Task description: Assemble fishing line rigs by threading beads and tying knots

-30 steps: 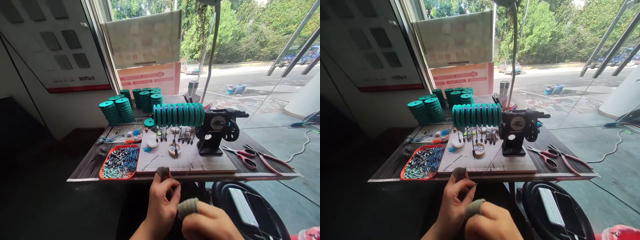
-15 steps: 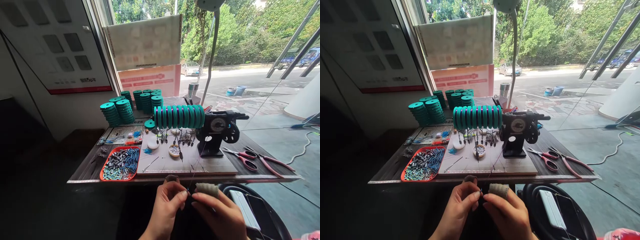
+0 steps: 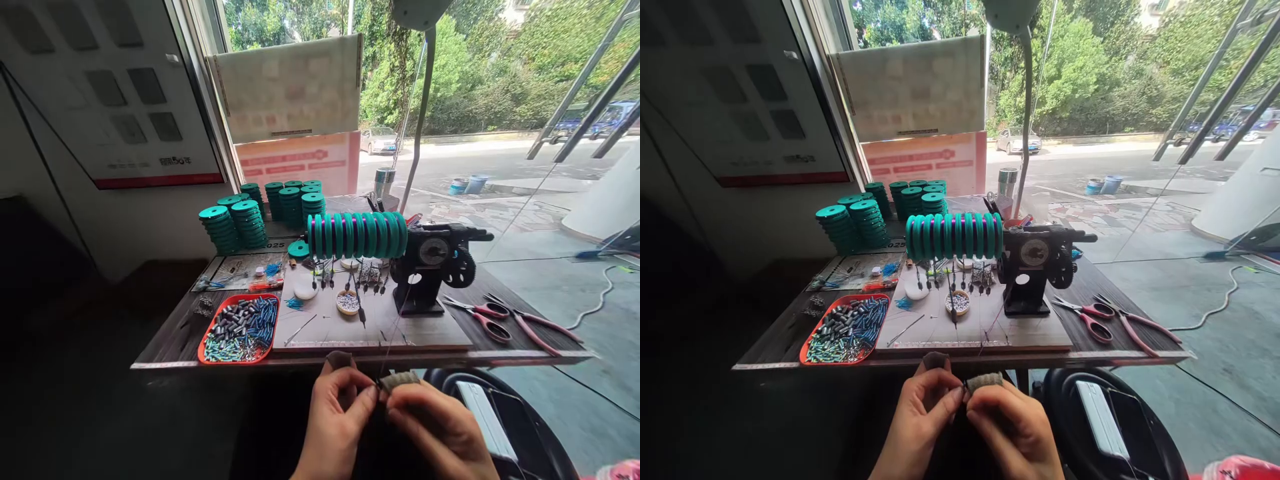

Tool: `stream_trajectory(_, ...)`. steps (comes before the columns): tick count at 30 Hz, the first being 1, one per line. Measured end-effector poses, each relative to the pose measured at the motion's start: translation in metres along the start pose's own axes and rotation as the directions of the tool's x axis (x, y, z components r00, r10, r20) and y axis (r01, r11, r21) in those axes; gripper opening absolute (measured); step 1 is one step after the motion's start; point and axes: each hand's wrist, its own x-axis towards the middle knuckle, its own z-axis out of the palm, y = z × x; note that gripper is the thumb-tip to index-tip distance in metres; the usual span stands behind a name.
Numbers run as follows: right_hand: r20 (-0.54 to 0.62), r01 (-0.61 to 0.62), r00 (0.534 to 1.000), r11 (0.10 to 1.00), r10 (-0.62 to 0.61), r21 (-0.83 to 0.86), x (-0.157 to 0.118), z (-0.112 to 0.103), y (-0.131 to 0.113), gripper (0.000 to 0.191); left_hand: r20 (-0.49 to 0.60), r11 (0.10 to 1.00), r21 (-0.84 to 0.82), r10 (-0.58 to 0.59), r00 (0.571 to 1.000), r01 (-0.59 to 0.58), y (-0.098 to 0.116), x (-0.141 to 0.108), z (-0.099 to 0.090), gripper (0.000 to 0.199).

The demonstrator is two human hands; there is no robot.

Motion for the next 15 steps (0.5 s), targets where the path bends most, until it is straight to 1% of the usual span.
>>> stream_trajectory(2, -0.005, -0.027, 1.0, 0.998, 0.027, 0.056, -0.001, -0.001, -0.001, 0.008, 0.024, 1.0, 0.007, -0.01, 1.0, 0.01, 0.0, 0.0, 0.0, 0.014)
stream_trajectory(4, -0.036, -0.034, 0.999, 0.998, 0.036, 0.052, 0.001, -0.002, -0.003, 0.008, 0.019, 1.0, 0.012, -0.008, 1.0, 0.008, 0.002, -0.001, 0.001, 0.015)
stream_trajectory(5, -0.06, -0.018, 0.998, 1.0, 0.018, 0.01, 0.003, -0.003, -0.005, 0.008, 0.015, 1.0, 0.009, -0.004, 1.0, 0.004, 0.003, -0.001, 0.001, 0.015)
stream_trajectory(6, -0.089, 0.019, 0.996, 0.998, -0.024, -0.065, 0.005, -0.003, -0.007, 0.008, 0.017, 1.0, 0.0, -0.002, 1.0, 0.002, 0.003, -0.002, 0.001, 0.015)
stream_trajectory(7, -0.121, 0.075, 0.988, 0.983, -0.096, -0.168, 0.009, -0.004, -0.009, 0.008, 0.025, 1.0, -0.018, -0.001, 1.0, 0.002, 0.004, -0.002, 0.0, 0.015)
stream_trajectory(8, -0.139, 0.143, 0.972, 0.947, -0.188, -0.287, 0.012, -0.004, -0.01, 0.008, 0.036, 0.999, -0.039, -0.003, 0.999, 0.005, 0.004, -0.003, 0.0, 0.015)
stream_trajectory(9, -0.142, 0.207, 0.948, 0.892, -0.283, -0.401, 0.015, -0.004, -0.012, 0.007, 0.049, 0.998, -0.061, -0.007, 0.999, 0.01, 0.004, -0.004, -0.001, 0.014)
stream_trajectory(11, -0.109, 0.296, 0.898, 0.769, -0.426, -0.566, 0.019, -0.004, -0.014, 0.007, 0.063, 0.995, -0.099, -0.02, 0.998, 0.026, 0.003, -0.004, -0.003, 0.011)
stream_trajectory(13, -0.069, 0.332, 0.872, 0.688, -0.485, -0.645, 0.021, -0.004, -0.016, 0.015, 0.069, 0.993, -0.114, -0.03, 0.997, 0.038, 0.002, -0.005, -0.004, 0.009)
stream_trajectory(15, -0.039, 0.35, 0.858, 0.637, -0.513, -0.687, 0.022, -0.004, -0.016, 0.022, 0.079, 0.993, -0.113, -0.032, 0.996, 0.041, 0.001, -0.004, -0.004, 0.009)
